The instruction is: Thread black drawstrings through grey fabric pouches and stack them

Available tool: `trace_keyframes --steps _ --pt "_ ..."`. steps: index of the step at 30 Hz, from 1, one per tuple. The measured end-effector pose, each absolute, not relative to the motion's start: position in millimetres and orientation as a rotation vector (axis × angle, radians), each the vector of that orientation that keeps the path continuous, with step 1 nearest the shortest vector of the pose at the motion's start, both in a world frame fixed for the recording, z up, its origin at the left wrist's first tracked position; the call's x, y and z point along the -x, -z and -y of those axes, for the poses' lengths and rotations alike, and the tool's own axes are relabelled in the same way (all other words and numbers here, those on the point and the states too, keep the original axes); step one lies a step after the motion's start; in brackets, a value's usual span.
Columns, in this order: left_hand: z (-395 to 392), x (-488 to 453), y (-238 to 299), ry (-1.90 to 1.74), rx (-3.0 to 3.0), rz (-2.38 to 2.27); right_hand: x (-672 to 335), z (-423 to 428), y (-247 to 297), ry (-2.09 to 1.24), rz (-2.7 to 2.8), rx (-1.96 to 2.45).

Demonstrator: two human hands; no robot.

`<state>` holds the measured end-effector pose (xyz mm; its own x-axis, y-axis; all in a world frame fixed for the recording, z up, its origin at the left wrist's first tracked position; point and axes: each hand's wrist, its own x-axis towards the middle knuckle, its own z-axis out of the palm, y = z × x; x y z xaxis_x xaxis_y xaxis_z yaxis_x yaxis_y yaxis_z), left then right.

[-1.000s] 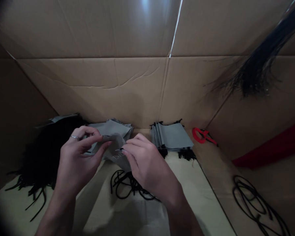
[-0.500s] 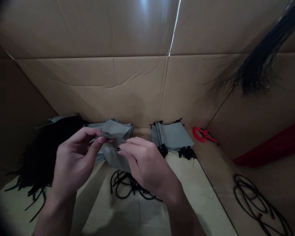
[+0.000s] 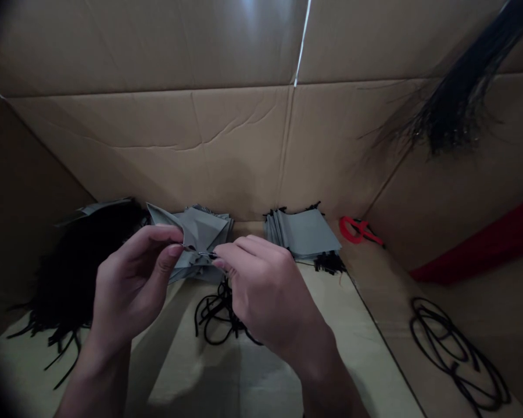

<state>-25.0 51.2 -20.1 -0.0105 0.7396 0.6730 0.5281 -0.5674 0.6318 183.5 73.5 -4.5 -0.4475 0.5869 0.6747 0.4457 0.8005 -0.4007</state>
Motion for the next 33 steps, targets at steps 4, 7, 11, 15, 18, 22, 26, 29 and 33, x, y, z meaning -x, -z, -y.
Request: trace_keyframes --steps 4,7,11,15,18,22,26,29,33 --pt "-49.6 22.6 18.8 -1.571 -2.14 -1.356 -183.7 -73.2 5.9 -0.207 2.155 0.788" --pt "-49.7 21.5 17.8 -1.553 -2.209 -1.328 -184.5 -73.7 6.7 -0.219 2.158 0.794" --pt "-49.5 21.6 17.6 -1.527 -2.245 -1.292 -184.2 -74.0 6.1 -0.216 2.176 0.804" --pt "-49.6 21.1 19.0 -1.505 -2.247 -1.269 -183.3 -74.2 5.9 -0.222 2.187 0.826" --pt "-49.7 20.5 19.7 -1.501 -2.256 -1.251 -183.1 -74.5 6.1 -0.227 2.196 0.841" --pt "-48.8 20.9 19.8 -1.486 -2.238 -1.243 -183.4 -75.0 6.1 -0.239 2.203 0.84" --pt "-48.1 21.3 19.4 -1.482 -2.234 -1.237 -183.7 -75.4 6.2 -0.239 2.197 0.826" --pt "-48.3 21.2 19.0 -1.475 -2.238 -1.243 -183.6 -75.6 6.4 -0.248 2.198 0.822" --pt "-48.8 21.0 19.1 -1.46 -2.231 -1.228 -182.7 -75.5 6.8 -0.251 2.198 0.828"
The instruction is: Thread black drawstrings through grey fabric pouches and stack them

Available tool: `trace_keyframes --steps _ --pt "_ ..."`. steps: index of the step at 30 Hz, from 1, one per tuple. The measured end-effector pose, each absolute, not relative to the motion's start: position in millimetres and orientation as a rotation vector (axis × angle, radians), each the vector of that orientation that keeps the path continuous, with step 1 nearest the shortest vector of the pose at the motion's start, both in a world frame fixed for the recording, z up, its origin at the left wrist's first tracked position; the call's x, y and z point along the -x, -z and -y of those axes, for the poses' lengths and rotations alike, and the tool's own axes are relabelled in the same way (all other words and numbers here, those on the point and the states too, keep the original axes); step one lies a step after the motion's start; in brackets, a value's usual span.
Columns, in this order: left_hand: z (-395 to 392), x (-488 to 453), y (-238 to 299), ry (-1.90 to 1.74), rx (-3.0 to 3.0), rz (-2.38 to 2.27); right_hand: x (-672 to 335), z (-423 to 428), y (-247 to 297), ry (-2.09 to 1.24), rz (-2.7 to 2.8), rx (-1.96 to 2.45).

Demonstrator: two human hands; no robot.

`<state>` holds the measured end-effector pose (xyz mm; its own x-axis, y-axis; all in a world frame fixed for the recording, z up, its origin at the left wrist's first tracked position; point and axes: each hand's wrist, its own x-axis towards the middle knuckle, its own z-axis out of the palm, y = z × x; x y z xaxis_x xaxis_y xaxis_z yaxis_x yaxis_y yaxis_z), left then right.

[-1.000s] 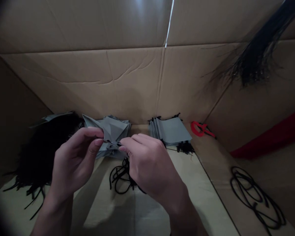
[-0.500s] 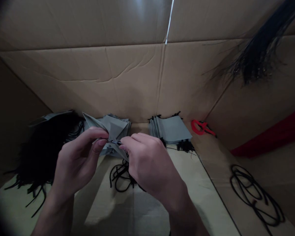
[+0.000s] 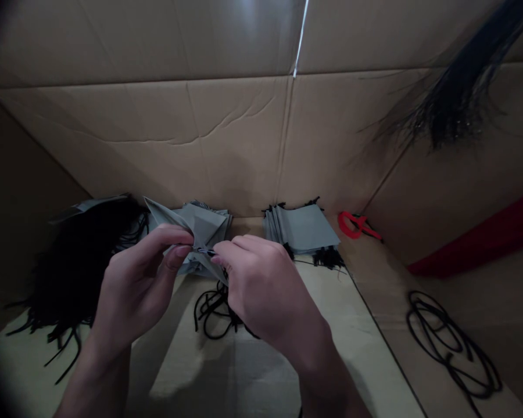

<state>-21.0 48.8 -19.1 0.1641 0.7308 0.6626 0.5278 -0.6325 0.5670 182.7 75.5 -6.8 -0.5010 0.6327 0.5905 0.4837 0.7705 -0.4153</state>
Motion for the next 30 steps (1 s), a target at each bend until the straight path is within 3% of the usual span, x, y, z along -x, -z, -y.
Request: trace_keyframes --steps 30 --pt "-52.8 17.9 18.2 -1.52 -2.369 -1.226 -181.2 -75.4 7.7 -0.389 2.257 0.989"
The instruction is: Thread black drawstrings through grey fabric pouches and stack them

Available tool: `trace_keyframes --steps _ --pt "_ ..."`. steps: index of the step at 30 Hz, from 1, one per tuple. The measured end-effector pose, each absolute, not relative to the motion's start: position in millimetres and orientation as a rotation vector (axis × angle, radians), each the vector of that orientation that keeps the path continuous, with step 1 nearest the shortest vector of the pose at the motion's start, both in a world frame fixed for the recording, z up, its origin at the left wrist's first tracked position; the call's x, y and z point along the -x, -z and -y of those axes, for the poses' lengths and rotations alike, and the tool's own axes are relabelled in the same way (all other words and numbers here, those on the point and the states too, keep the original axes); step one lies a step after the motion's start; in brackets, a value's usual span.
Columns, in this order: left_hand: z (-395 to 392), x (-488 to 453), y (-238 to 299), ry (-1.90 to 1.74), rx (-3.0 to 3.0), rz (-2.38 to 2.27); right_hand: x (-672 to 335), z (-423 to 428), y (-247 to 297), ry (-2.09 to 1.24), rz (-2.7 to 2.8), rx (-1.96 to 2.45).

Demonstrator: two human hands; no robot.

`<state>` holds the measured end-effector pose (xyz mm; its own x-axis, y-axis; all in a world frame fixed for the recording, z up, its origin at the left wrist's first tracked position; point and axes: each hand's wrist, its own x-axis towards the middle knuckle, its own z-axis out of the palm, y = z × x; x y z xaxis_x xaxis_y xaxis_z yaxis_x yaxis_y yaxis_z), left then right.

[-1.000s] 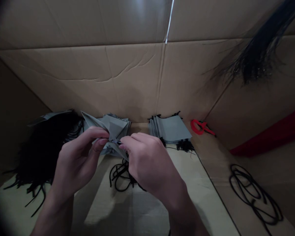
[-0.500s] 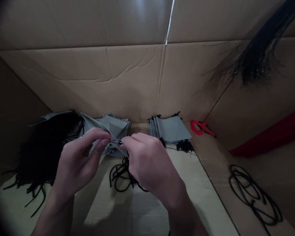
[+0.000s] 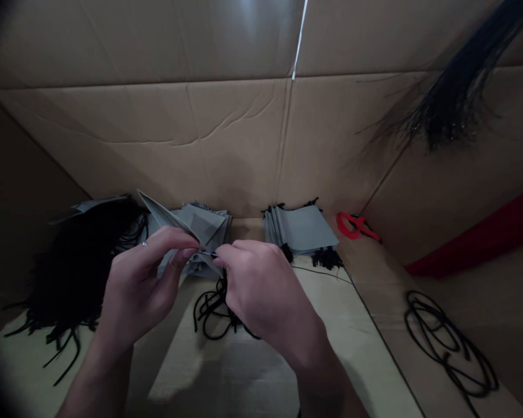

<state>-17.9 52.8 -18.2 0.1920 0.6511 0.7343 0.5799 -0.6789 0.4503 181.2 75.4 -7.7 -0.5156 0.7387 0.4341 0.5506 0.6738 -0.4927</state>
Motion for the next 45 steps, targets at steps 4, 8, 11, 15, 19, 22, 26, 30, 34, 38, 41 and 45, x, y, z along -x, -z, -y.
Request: trace_keyframes --steps 4,8,11,15,19,22,26,30,34,38,41,45 --pt "-51.3 19.0 17.8 -1.513 -2.36 -1.227 -180.8 -75.7 7.7 -0.391 2.242 0.991" --pt "-51.6 18.4 17.7 -1.495 -2.354 -1.218 -181.5 -75.3 7.0 -0.396 2.248 0.979" --pt "-52.3 18.2 18.0 -1.514 -2.337 -1.226 -182.4 -74.7 5.8 -0.395 2.239 0.99" --pt "-52.1 18.5 18.1 -1.522 -2.336 -1.229 -182.1 -73.6 4.0 -0.381 2.228 0.989" --pt "-51.7 18.3 17.5 -1.506 -2.342 -1.24 -181.8 -73.1 4.0 -0.401 2.23 0.98" --pt "-51.5 18.1 16.8 -1.508 -2.342 -1.244 -182.8 -73.2 4.4 -0.416 2.227 0.976" --pt "-51.4 18.0 16.3 -1.496 -2.336 -1.248 -183.9 -73.2 3.6 -0.42 2.226 0.99" --pt "-52.0 18.0 17.0 -1.492 -2.342 -1.251 -183.7 -73.4 3.8 -0.402 2.24 0.992" --pt "-52.1 18.4 18.0 -1.488 -2.35 -1.263 -183.5 -73.7 5.4 -0.401 2.231 0.998" --pt "-51.7 18.7 17.9 -1.469 -2.347 -1.277 -183.4 -73.8 4.8 -0.394 2.235 0.995" --pt "-51.1 19.1 17.9 -1.468 -2.344 -1.277 -183.4 -74.2 4.0 -0.386 2.239 1.005" --pt "-50.7 19.8 17.8 -1.484 -2.342 -1.277 -183.5 -75.0 5.2 -0.384 2.229 0.995"
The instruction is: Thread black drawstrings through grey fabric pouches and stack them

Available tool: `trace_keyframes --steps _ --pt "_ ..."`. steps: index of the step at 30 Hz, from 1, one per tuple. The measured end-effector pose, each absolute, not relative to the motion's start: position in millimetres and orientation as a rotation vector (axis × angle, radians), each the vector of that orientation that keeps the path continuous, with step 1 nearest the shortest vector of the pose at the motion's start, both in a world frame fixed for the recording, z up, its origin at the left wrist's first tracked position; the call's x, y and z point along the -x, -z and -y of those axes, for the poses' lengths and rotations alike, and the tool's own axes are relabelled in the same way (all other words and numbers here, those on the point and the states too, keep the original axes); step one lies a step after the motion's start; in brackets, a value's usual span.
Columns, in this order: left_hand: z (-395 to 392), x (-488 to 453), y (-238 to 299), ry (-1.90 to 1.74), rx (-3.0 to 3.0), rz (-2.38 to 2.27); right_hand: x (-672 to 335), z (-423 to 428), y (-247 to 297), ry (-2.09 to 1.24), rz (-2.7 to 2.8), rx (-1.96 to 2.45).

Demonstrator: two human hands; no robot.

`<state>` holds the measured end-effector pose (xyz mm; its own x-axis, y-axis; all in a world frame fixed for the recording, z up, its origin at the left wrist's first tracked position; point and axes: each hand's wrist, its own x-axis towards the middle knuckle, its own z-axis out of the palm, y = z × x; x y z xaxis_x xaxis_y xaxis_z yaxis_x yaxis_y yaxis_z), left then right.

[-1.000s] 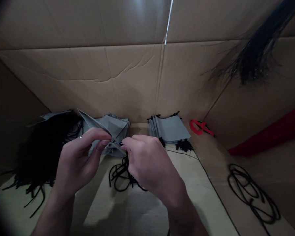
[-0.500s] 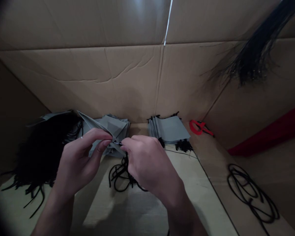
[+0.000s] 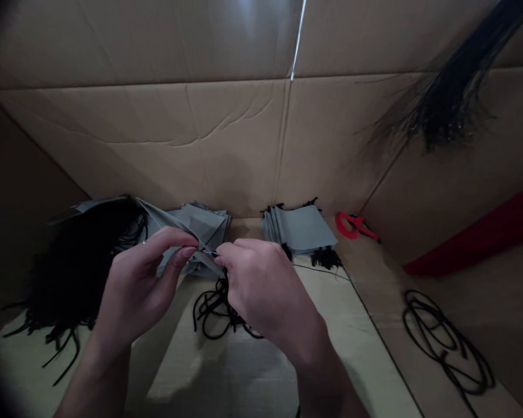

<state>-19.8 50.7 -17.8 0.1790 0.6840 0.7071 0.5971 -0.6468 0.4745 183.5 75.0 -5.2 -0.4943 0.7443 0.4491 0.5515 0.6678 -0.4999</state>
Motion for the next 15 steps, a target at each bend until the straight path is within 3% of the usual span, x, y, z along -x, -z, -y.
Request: trace_keyframes --steps 15 --pt "-51.3 18.9 17.1 -1.471 -2.346 -1.287 -185.1 -74.0 5.3 -0.381 2.233 0.991"
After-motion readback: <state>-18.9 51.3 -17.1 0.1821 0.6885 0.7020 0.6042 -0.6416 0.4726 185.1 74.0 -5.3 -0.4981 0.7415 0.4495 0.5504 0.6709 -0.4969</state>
